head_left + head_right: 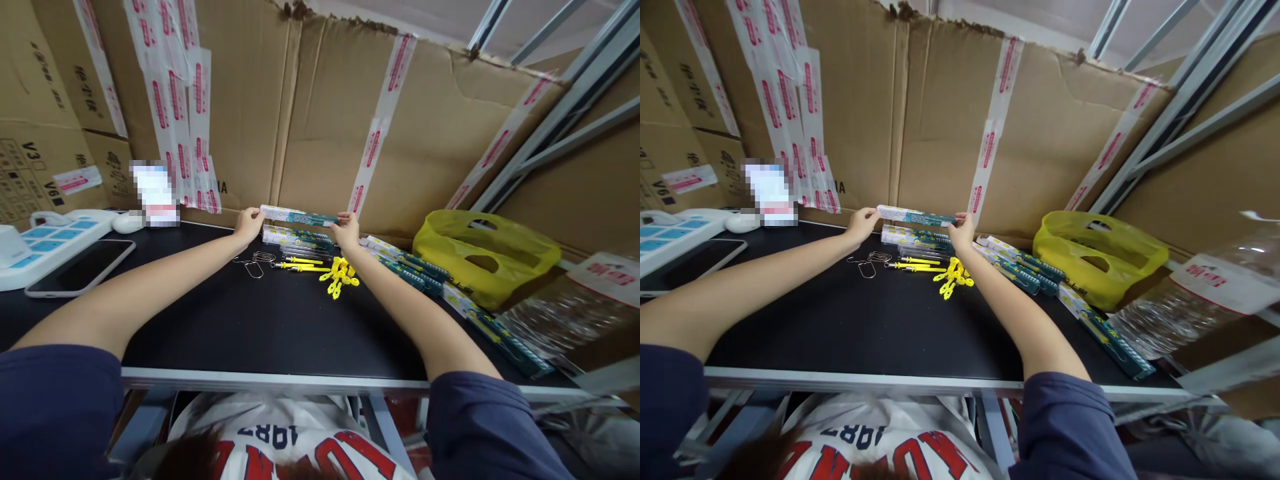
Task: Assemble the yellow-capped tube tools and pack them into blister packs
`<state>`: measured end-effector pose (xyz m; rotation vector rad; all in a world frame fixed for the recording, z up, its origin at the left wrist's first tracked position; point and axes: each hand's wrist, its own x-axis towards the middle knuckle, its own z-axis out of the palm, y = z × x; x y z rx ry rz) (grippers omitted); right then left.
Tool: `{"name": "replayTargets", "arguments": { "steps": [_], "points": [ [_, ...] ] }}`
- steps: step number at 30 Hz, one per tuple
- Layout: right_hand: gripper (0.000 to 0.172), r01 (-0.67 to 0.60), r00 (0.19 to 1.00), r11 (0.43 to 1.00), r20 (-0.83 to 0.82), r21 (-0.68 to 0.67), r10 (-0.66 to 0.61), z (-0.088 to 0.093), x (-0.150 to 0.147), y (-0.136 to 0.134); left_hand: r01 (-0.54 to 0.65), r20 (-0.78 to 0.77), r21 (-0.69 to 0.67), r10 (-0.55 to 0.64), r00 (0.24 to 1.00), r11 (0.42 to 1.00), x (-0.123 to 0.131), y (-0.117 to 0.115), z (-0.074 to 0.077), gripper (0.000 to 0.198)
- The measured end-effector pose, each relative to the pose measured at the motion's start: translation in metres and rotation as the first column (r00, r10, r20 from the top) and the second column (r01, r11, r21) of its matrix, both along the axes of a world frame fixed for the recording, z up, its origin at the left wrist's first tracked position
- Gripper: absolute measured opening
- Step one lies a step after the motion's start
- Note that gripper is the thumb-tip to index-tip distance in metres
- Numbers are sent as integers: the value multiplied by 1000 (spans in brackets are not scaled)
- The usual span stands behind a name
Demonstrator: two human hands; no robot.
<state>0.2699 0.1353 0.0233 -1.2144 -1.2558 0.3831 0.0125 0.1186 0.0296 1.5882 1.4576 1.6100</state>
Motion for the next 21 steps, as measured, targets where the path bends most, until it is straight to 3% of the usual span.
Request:
{"name": "replayTargets", "arguments": {
  "steps": [5,11,14,16,17,18,19,21],
  "points": [
    [25,59,996,994,65,-90,-54,-17,-7,19,-1,-89,-72,-5,996,997,2,10,-6,11],
    [31,62,986,989,163,-136,-39,-21,-2,23,75,-119,-159,-94,988,984,-1,7,-9,10],
    [36,40,977,992,213,-119,-14,-18,2,20,68,-102,-97,-78,992,993,13,-14,3,27],
    [39,29,969,997,246,-78,-9,-14,7,12,130,-80,-7,-130,988,992,29,-53,14,31],
    [40,21,964,999,267,-46,-8,-12,10,4,300,-14,37,-299,954,953,37,-82,19,27],
    [41,13,958,1000,288,-14,-9,-10,14,-5,497,71,5,-496,866,868,44,-115,22,21],
    [41,-2,949,1000,315,26,-7,-9,17,-15,709,167,-75,-692,702,701,47,-152,23,17],
    [40,-79,903,986,429,144,9,-7,24,-40,921,360,-218,-851,382,322,42,-226,14,19]
  ]
}}
